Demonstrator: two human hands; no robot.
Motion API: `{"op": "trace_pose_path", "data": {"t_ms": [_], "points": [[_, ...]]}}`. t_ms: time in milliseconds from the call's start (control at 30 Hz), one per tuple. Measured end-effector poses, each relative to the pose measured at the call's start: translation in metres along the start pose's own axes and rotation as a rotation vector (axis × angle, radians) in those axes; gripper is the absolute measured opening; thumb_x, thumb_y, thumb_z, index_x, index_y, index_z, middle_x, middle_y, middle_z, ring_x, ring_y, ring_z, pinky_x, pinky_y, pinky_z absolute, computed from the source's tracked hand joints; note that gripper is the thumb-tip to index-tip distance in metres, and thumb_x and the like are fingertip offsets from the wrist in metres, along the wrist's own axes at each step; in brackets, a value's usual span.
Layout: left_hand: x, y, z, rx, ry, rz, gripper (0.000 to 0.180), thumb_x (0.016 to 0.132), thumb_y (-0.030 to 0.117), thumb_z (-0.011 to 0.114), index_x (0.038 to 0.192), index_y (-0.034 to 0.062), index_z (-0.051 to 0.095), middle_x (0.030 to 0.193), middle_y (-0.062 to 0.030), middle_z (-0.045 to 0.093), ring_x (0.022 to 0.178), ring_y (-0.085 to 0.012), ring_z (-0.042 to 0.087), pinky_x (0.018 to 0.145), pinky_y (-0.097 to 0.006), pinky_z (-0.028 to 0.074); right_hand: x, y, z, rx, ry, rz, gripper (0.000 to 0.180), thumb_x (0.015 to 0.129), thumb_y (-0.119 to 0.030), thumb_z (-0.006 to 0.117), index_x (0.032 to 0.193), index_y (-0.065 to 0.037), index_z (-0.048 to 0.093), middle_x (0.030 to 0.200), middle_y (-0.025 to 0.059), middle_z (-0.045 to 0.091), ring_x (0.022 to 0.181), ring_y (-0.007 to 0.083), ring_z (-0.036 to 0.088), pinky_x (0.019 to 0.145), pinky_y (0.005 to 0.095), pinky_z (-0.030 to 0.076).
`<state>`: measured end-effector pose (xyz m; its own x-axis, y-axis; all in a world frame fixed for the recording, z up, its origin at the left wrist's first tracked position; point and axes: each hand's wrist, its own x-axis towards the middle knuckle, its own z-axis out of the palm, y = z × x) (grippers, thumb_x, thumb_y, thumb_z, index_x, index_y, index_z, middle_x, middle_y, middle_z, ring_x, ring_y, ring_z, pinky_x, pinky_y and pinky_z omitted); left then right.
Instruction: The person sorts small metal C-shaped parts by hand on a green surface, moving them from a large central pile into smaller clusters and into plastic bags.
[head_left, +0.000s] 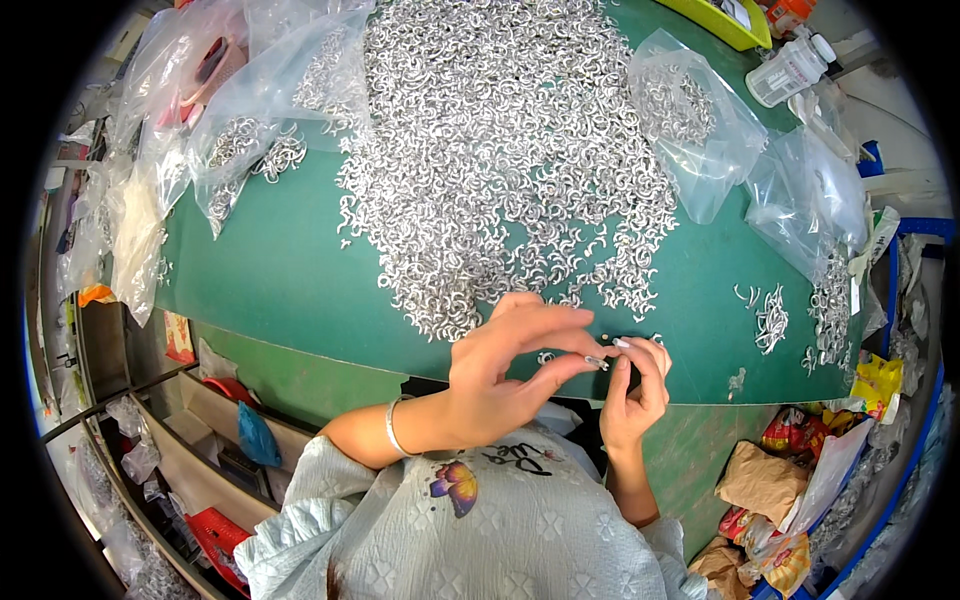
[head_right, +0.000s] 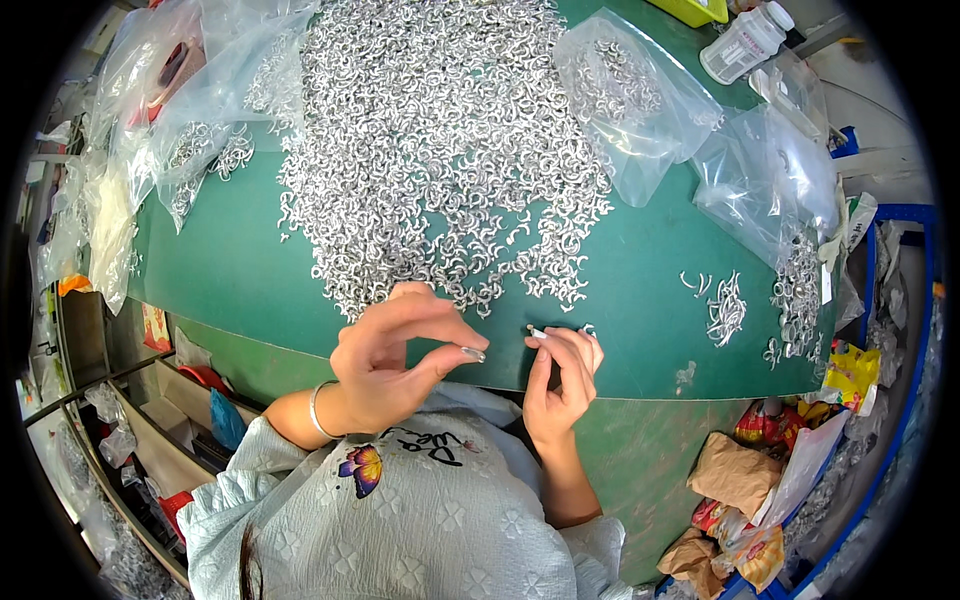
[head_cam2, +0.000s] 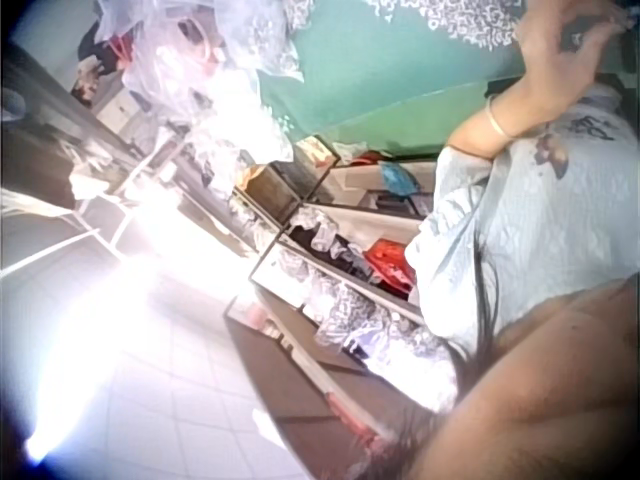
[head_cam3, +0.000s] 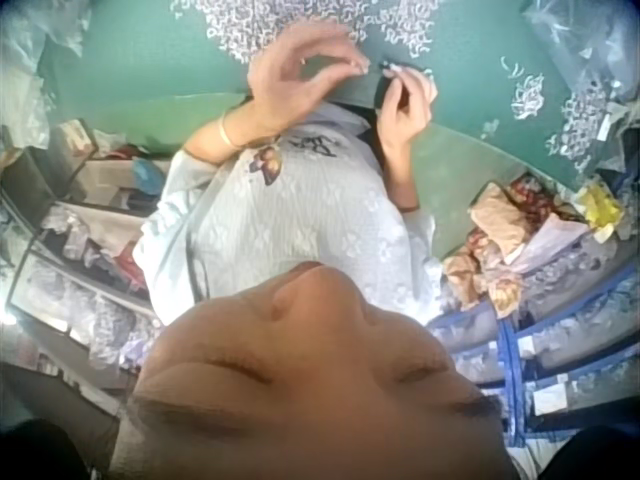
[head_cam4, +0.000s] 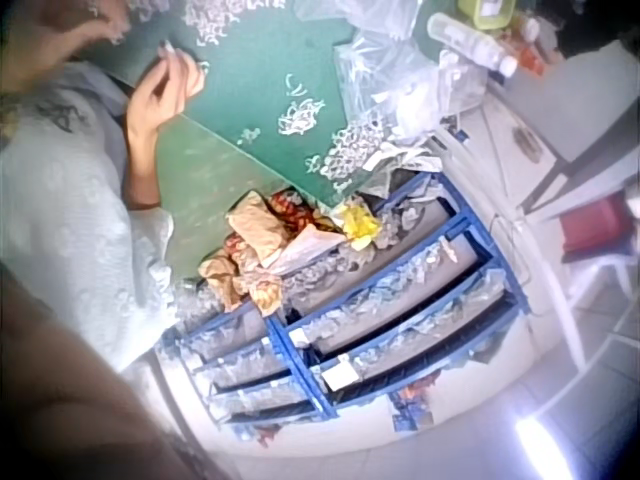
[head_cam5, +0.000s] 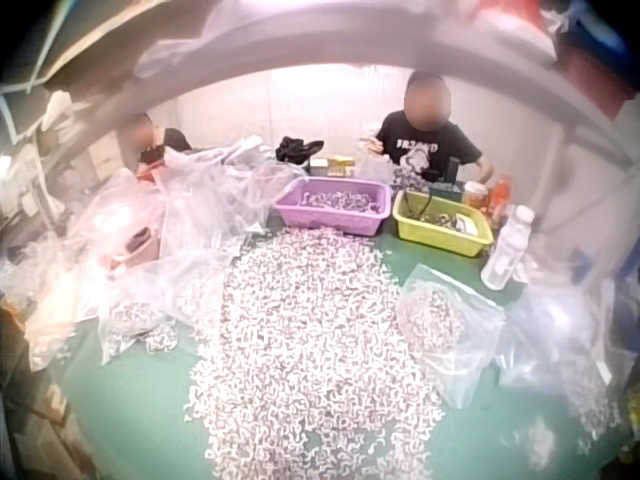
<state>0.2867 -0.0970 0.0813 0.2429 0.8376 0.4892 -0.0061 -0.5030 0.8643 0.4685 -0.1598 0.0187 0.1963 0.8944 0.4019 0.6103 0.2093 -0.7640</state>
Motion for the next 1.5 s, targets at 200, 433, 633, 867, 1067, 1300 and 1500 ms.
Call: {"op": "trace_pose_path", "data": {"t_ms": [200, 433, 633, 867, 1067, 1300, 1500], "points": [[0.003, 0.001, -0.001, 0.129, -0.015, -0.047, 0.04, 0.074, -0.01, 0.074, 0.112, -0.0027, 0.062, 0.089, -0.0109, 0.073, 0.08, -0.0192, 0.067, 0.078, -0.034, 0.045, 0.0, 0.001, 0.0, -0.016, -0.014, -0.006, 0.014, 0.085, 0.006, 0.059, 0.096, -0.001, 0.064, 0.083, 0.0082, 0.071, 0.09, 0.0268, 0.064, 0.097, 0.0445, 0.037], [-0.018, -0.014, -0.01, 0.18, -0.102, -0.396, 0.018, 0.076, -0.007, 0.073, 0.093, 0.0007, 0.071, 0.091, -0.0115, 0.07, 0.083, -0.0233, 0.068, 0.072, -0.032, 0.053, -0.001, 0.001, 0.001, -0.039, -0.027, -0.017, 0.015, 0.084, 0.007, 0.059, 0.096, -0.001, 0.064, 0.084, 0.0075, 0.071, 0.091, 0.0271, 0.064, 0.097, 0.0446, 0.037], [-0.04, -0.025, -0.006, 0.344, -0.359, -0.395, 0.017, 0.08, -0.004, 0.067, 0.097, 0.0004, 0.069, 0.088, -0.0124, 0.066, 0.079, -0.0291, 0.063, 0.069, -0.037, 0.052, -0.001, 0.001, 0.001, -0.057, -0.039, -0.035, 0.015, 0.083, 0.007, 0.06, 0.096, -0.001, 0.065, 0.086, 0.0076, 0.071, 0.091, 0.0273, 0.064, 0.097, 0.0448, 0.038], [-0.037, -0.017, -0.004, 0.508, -0.453, -0.365, 0.028, 0.081, 0.003, 0.069, 0.109, 0.0011, 0.064, 0.094, -0.0122, 0.061, 0.082, -0.0298, 0.06, 0.069, -0.039, 0.05, -0.001, 0.002, 0.001, -0.089, -0.043, -0.069, 0.013, 0.088, 0.004, 0.056, 0.097, -0.001, 0.064, 0.084, 0.0072, 0.07, 0.089, 0.0253, 0.063, 0.097, 0.0443, 0.038], [-0.043, -0.019, 0.002, 0.6, -0.49, -0.134, 0.028, 0.078, 0.005, 0.071, 0.105, 0.0013, 0.064, 0.106, -0.0114, 0.057, 0.093, -0.0292, 0.056, 0.076, -0.039, 0.046, 0.004, -0.005, -0.001, -0.028, -0.083, 0.018, 0.017, 0.083, 0.003, 0.062, 0.099, -0.001, 0.065, 0.091, 0.0075, 0.071, 0.095, 0.0281, 0.063, 0.097, 0.0433, 0.038], [-0.062, -0.026, -0.002, 0.503, -0.438, -0.128, 0.026, 0.078, 0.003, 0.07, 0.103, 0.0004, 0.065, 0.106, -0.0114, 0.057, 0.091, -0.0282, 0.056, 0.075, -0.037, 0.044, 0.015, -0.02, 0.015, -0.119, -0.183, -0.065, 0.025, 0.083, -0.001, 0.065, 0.107, -0.001, 0.065, 0.097, 0.0088, 0.07, 0.102, 0.0292, 0.06, 0.093, 0.0423, 0.037], [-0.051, -0.028, -0.006, 0.569, -0.305, -0.169, 0.029, 0.078, 0.001, 0.067, 0.107, 0.0004, 0.065, 0.104, -0.0099, 0.059, 0.092, -0.0271, 0.056, 0.076, -0.037, 0.042, 0.01, -0.02, 0.013, -0.203, -0.233, -0.101, 0.023, 0.083, -0.001, 0.065, 0.106, -0.001, 0.066, 0.094, 0.0075, 0.07, 0.104, 0.0283, 0.06, 0.095, 0.0443, 0.034]]}}
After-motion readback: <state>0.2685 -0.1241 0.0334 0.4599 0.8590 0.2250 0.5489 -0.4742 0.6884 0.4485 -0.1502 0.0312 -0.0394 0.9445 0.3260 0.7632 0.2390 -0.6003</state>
